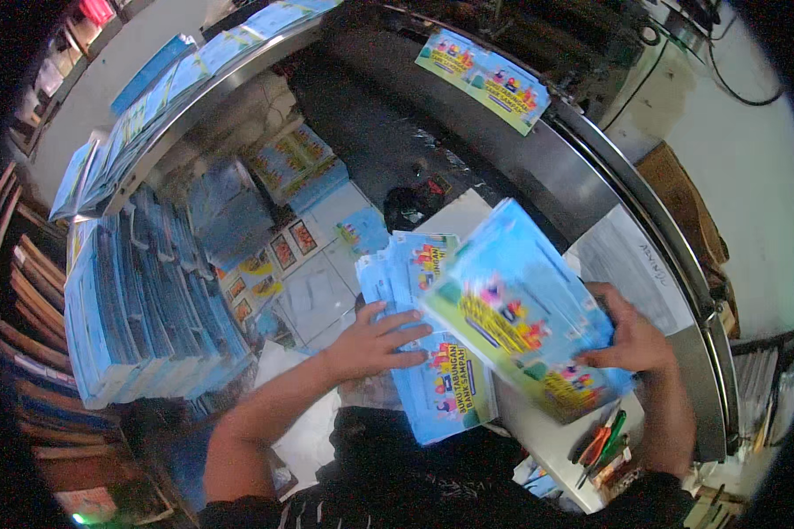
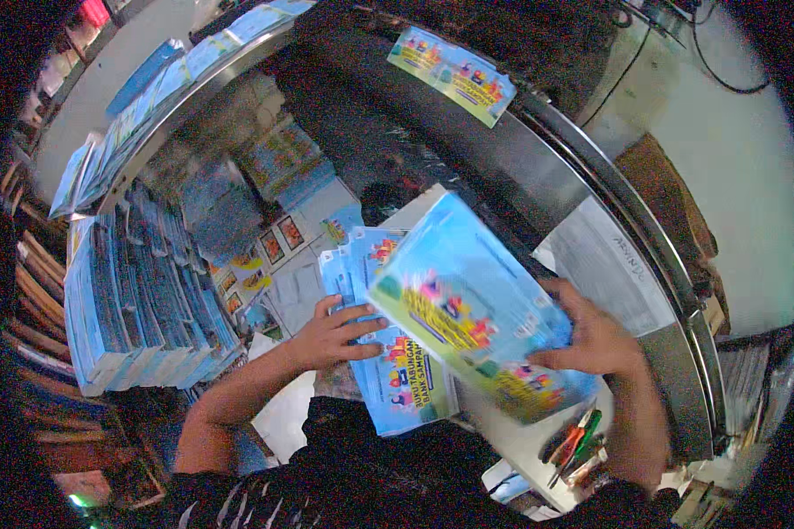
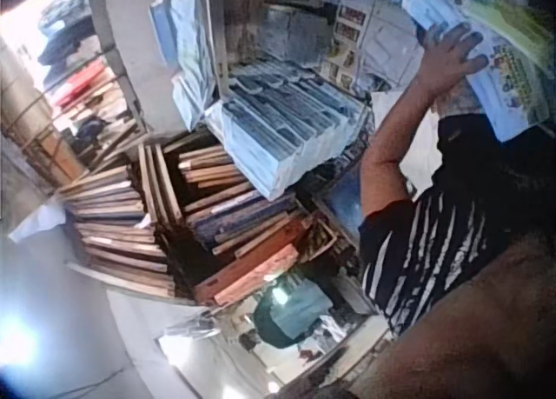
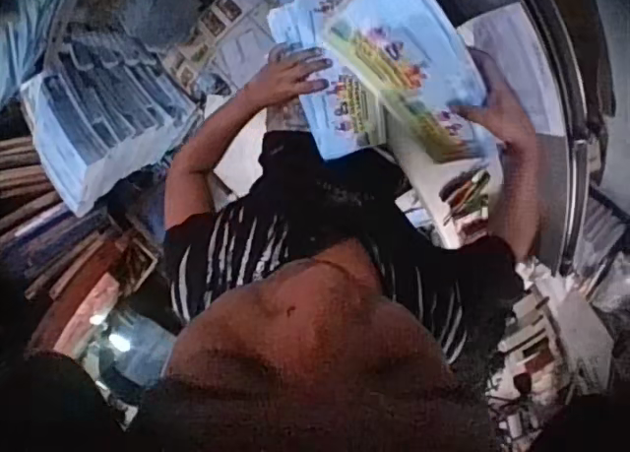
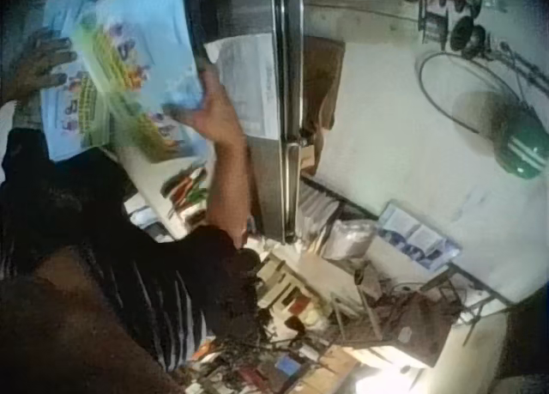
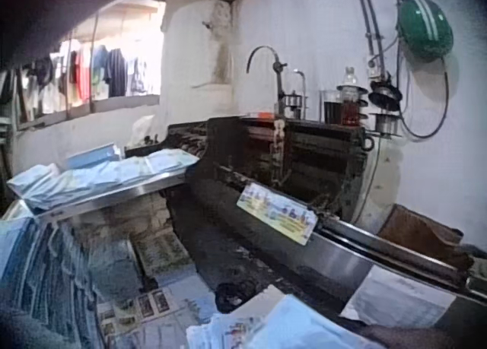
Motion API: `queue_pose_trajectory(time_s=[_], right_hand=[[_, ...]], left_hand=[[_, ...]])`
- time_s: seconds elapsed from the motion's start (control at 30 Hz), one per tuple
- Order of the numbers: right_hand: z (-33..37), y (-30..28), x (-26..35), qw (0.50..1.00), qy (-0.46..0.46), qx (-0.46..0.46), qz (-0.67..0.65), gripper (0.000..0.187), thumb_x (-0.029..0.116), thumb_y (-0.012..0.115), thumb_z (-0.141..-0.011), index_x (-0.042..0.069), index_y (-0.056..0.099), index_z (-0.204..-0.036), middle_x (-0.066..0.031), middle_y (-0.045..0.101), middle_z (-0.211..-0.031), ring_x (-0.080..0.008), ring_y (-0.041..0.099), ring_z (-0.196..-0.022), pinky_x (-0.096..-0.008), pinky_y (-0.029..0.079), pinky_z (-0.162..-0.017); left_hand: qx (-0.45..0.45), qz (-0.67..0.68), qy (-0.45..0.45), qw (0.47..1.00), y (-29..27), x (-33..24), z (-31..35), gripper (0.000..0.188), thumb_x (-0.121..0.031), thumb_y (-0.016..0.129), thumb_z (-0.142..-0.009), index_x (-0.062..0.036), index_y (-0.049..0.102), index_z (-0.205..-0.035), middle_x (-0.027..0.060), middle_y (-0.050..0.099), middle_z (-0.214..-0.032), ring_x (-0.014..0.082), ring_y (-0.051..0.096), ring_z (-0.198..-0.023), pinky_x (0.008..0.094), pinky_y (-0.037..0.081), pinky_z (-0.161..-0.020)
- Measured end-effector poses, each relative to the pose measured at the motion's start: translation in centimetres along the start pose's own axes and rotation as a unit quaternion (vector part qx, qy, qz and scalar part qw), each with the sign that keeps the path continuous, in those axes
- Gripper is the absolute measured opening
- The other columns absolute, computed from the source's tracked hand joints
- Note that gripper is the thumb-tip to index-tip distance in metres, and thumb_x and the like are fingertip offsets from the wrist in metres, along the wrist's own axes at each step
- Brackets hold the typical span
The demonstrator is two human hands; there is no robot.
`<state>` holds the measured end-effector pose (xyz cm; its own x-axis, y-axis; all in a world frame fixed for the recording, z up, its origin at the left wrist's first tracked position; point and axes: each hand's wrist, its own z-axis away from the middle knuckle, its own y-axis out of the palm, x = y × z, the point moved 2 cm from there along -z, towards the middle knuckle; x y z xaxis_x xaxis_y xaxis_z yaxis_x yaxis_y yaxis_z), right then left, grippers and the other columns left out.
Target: The person assembles booklets by inserting printed inner pages into booklet covers and folding them by hand, then stacks and aligns a batch of booklets.
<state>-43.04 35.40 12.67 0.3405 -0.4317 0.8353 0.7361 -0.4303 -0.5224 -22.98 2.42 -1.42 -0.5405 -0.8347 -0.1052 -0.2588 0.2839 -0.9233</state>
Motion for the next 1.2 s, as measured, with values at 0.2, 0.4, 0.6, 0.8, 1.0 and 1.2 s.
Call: queue_pose_trajectory(time_s=[0.2,0.4,0.6,0.8,1.0,1.2], right_hand=[[-6.1,-1.4,8.1,0.877,-0.055,0.291,0.379,0.030,0.016,0.072,-0.071,0.012,0.067,-0.100,-0.0075,0.068,-0.091,-0.0310,0.069,-0.082,-0.0463,0.052,-0.084],[-9.9,5.7,5.3,0.730,-0.373,0.285,0.497,0.016,0.019,0.058,-0.086,0.019,0.066,-0.099,-0.0004,0.065,-0.102,-0.0200,0.062,-0.104,-0.0593,0.024,-0.117],[-7.2,5.2,0.6,0.876,-0.240,0.058,0.414,0.044,0.015,0.069,-0.079,0.018,0.059,-0.121,-0.0148,0.049,-0.137,-0.0308,0.039,-0.137,-0.0636,0.020,-0.116],[-0.4,9.2,-7.4,0.970,0.087,-0.226,-0.014,0.077,0.020,0.069,-0.088,-0.001,0.027,-0.149,-0.0228,0.031,-0.151,-0.0363,0.033,-0.140,-0.0438,0.035,-0.111],[2.6,16.3,-11.3,0.875,0.242,-0.163,-0.386,0.066,0.055,0.025,-0.104,0.008,0.031,-0.150,-0.0197,0.044,-0.143,-0.0336,0.051,-0.125,-0.0445,0.040,-0.107],[-1.9,22.6,-5.2,0.839,0.132,-0.372,-0.374,0.060,0.041,0.034,-0.105,-0.008,0.031,-0.140,-0.0274,0.040,-0.132,-0.0376,0.038,-0.129,-0.0464,0.031,-0.111]], left_hand=[[0.001,0.074,0.033,0.997,-1.3,1.4,-0.8,0.035,-0.016,0.063,-0.084,-0.0335,0.059,-0.113,-0.0002,0.055,-0.136,0.0231,0.047,-0.133,0.0506,0.033,-0.106],[-0.016,0.056,0.157,0.986,-3.2,1.7,-7.1,0.033,-0.021,0.061,-0.081,-0.0308,0.062,-0.113,0.0060,0.055,-0.129,0.0263,0.044,-0.135,0.0563,0.034,-0.108],[-0.023,0.094,0.038,0.995,-2.6,-0.9,-9.5,0.034,-0.025,0.066,-0.081,-0.0320,0.066,-0.114,0.0118,0.048,-0.141,0.0301,0.042,-0.135,0.0577,0.033,-0.107],[-0.093,0.280,-0.360,0.885,-0.9,-4.2,-11.3,0.044,-0.016,0.063,-0.091,-0.0098,0.052,-0.134,0.0237,0.044,-0.136,0.0412,0.045,-0.127,0.0482,0.041,-0.102],[-0.066,0.600,-0.500,0.620,-0.1,-5.1,-11.3,0.050,-0.027,0.054,-0.101,-0.0010,0.039,-0.141,0.0168,0.057,-0.121,0.0197,0.058,-0.105,0.0354,0.051,-0.089],[0.183,0.258,-0.416,0.853,-3.7,-4.3,-17.3,0.103,-0.060,0.070,-0.080,0.0134,0.030,-0.140,0.0311,0.054,-0.126,0.0395,0.056,-0.120,0.0467,0.043,-0.102]])
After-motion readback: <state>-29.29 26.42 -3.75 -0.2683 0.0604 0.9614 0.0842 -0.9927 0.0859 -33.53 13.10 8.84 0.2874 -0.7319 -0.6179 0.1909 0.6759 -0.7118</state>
